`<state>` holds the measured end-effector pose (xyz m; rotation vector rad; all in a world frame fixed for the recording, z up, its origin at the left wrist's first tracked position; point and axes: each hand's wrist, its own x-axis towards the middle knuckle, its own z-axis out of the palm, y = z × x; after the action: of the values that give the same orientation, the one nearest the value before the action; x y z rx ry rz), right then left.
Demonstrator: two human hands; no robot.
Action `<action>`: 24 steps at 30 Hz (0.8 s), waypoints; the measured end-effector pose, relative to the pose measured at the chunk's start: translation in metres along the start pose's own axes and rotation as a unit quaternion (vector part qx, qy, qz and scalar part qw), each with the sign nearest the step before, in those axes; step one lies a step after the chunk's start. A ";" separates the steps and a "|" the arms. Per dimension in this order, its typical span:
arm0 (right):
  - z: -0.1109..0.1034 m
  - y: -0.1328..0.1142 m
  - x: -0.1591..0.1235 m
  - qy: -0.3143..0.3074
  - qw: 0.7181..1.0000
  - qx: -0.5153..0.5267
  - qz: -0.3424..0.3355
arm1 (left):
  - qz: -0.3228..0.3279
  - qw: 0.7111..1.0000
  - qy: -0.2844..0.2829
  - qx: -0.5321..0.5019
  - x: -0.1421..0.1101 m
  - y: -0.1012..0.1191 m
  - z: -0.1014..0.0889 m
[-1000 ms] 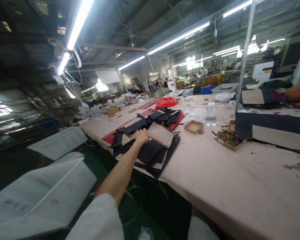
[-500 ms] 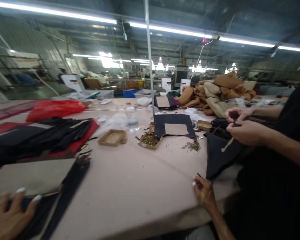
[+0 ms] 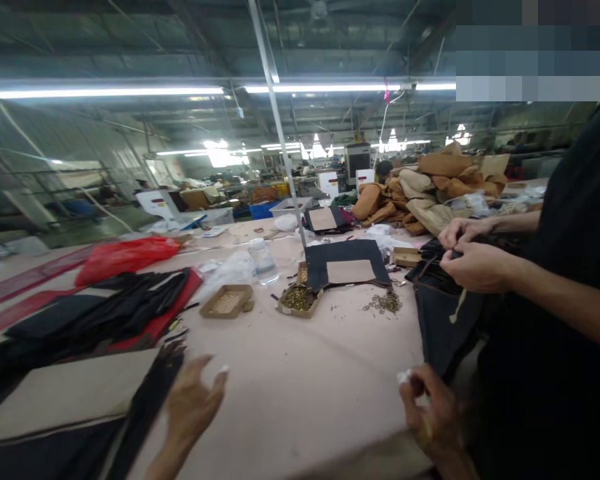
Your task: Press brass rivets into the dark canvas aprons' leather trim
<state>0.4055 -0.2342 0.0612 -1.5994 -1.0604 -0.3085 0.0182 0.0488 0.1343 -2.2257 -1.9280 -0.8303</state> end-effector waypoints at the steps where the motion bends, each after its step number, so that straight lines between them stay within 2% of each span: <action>1: 0.012 0.000 -0.010 -0.058 0.998 0.019 -0.016 | 0.029 0.999 -0.018 -0.026 0.000 0.015 0.015; 3: 0.036 0.004 -0.031 -0.103 0.994 0.026 -0.009 | 0.075 0.993 -0.068 -0.059 0.007 0.063 0.046; 5: 0.052 0.010 -0.040 -0.075 0.997 0.013 0.024 | 0.118 0.985 -0.107 -0.060 0.026 0.121 0.076; 7: 0.056 0.018 -0.029 -0.049 0.998 0.013 0.049 | 0.163 0.978 -0.122 -0.050 0.050 0.174 0.101; 9: 0.047 0.031 0.008 -0.040 0.997 0.019 0.057 | 0.194 0.971 -0.136 -0.028 0.076 0.219 0.123; 12: 0.012 0.061 0.097 -0.016 0.999 -0.001 0.051 | 0.238 0.961 -0.143 -0.011 0.111 0.272 0.161; 14: -0.022 0.082 0.157 -0.015 0.999 -0.017 0.036 | 0.237 0.959 -0.153 -0.018 0.130 0.301 0.192; 15: -0.040 0.090 0.181 -0.039 0.999 -0.016 0.024 | 0.216 0.961 -0.169 -0.021 0.138 0.315 0.207; 16: -0.058 0.097 0.200 -0.099 0.995 -0.002 0.010 | 0.186 0.964 -0.189 -0.021 0.144 0.327 0.222; 18: -0.087 0.105 0.219 -0.177 0.984 0.023 0.007 | 0.125 0.967 -0.223 -0.007 0.153 0.346 0.250; 19: -0.098 0.108 0.220 -0.200 0.979 0.033 0.014 | 0.108 0.968 -0.225 0.004 0.156 0.354 0.262; 21: -0.108 0.110 0.208 -0.200 0.979 0.031 0.036 | 0.110 0.974 -0.197 0.025 0.159 0.362 0.282; 23: -0.100 0.109 0.181 -0.182 0.983 0.003 0.040 | 0.136 0.977 -0.159 0.042 0.162 0.366 0.297; 24: -0.087 0.106 0.163 -0.162 0.986 -0.020 0.032 | 0.150 0.976 -0.147 0.048 0.163 0.366 0.303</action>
<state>0.6059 -0.2307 0.1329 -1.7541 -1.2510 -0.0247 0.4750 0.2411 0.0527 -2.6073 -1.6258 -0.3752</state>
